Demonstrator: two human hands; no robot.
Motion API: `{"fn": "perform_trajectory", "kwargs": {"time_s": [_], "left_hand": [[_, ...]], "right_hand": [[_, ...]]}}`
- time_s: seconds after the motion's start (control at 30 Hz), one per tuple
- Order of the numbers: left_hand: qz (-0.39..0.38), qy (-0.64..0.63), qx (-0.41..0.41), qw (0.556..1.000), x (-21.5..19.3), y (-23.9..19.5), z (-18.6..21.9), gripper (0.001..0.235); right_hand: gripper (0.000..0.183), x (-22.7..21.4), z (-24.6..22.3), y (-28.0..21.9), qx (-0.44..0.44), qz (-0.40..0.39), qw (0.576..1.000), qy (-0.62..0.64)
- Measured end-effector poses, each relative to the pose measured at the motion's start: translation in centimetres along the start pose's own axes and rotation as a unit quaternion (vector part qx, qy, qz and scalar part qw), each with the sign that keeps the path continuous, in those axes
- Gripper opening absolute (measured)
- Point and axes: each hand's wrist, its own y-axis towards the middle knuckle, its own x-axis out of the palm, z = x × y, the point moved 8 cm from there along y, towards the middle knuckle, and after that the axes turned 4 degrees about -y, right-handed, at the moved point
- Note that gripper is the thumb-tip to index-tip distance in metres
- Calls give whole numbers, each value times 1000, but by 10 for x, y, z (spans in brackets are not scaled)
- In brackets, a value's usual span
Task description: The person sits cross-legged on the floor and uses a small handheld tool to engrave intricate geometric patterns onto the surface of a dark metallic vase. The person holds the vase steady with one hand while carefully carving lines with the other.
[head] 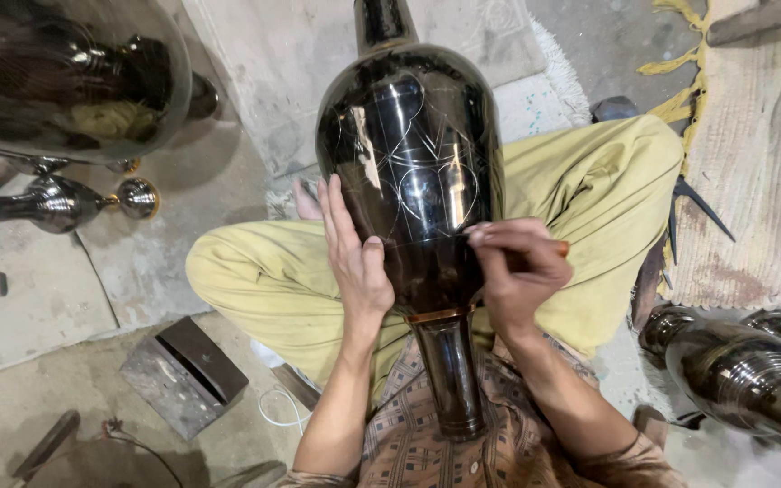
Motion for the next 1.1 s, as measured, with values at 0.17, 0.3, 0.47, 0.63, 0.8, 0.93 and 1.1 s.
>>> {"fn": "perform_trajectory", "kwargs": {"time_s": [0.17,0.3,0.47,0.63,0.8,0.93,1.1], "left_hand": [[2,-15,4,1000,-3,-1,-1,78],[-4,-18,-4,1000,-5,0,-2,82],[2,-8,-4,1000,-6,1,-3,81],[-2,-9,19,1000,-6,1,-6,80],[0,-17,13,1000,-6,0,-12,80],[3,-12,3,1000,-6,0,-15,80],[0,-27,4,1000,-7,-3,-14,75]], "right_hand": [[14,-55,25,15,82,46,995,14],[13,-101,45,21,154,49,986,42],[14,-141,67,5,220,15,975,-6],[15,-149,80,-22,261,-45,962,-69],[18,-122,85,-32,287,-118,938,-153],[19,-108,66,-15,210,-144,952,-171],[29,-139,34,10,76,-81,931,-347]]}}
